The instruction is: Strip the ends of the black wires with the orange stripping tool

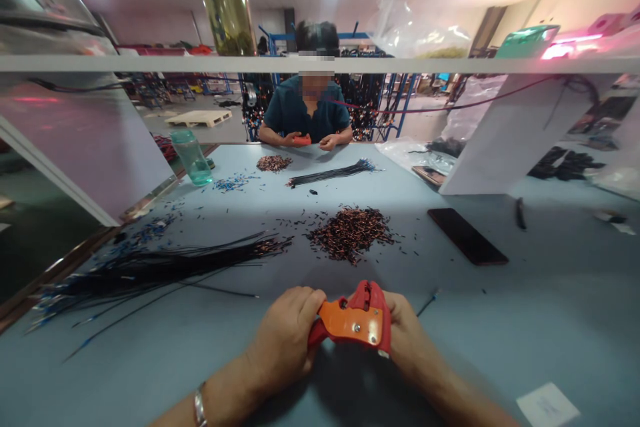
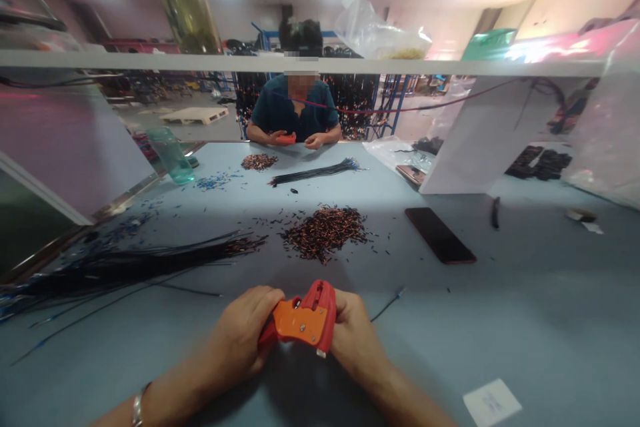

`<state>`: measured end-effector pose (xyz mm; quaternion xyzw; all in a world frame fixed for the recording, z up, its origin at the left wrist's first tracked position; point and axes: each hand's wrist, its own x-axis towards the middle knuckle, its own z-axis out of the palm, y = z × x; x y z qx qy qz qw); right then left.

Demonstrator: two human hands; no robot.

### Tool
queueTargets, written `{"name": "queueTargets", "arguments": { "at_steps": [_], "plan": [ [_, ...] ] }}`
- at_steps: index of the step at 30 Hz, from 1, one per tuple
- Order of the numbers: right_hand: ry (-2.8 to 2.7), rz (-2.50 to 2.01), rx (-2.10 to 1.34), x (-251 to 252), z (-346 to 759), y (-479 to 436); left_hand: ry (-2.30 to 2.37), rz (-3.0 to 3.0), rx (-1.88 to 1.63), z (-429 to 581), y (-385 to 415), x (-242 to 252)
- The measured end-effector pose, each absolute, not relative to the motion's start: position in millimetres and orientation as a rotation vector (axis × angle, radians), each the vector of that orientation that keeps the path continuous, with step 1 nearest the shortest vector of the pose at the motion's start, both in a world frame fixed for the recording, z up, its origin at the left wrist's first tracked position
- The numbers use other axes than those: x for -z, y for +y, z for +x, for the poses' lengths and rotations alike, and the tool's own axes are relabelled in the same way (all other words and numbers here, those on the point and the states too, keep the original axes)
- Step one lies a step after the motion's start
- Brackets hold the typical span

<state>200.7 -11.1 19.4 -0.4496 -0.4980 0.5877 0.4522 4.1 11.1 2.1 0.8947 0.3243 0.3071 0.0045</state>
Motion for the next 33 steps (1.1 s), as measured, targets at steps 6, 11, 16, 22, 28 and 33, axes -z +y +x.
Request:
{"name": "queueTargets", "arguments": {
  "at_steps": [6, 11, 16, 22, 28, 33],
  "plan": [
    [-1.254, -1.108, -1.430, -13.9, 201.5, -12.1, 1.007, 2.810, -0.966, 4.7, 11.5, -3.7],
    [-1.268, -1.116, -1.415, -16.8, 201.5, -12.9, 1.013, 2.815, -0.978, 4.6, 11.2, -2.0],
    [-1.238, -1.129, -1.444, -20.7, 201.2, -12.3, 1.041, 2.829, -0.957, 4.4, 9.6, -2.2],
    [-1.240, -1.123, -1.436, -21.9, 200.7, -11.5, 1.045, 2.831, -0.973, 3.9, 10.1, -0.4],
    [-1.248, -1.123, -1.440, -19.1, 200.0, -10.5, 1.067, 2.850, -0.966, 3.4, 10.3, 2.3],
    [-1.240, -1.138, -1.439, -19.2, 199.3, -10.2, 1.085, 2.854, -0.919, 2.8, 9.2, 1.2]
  ]
}}
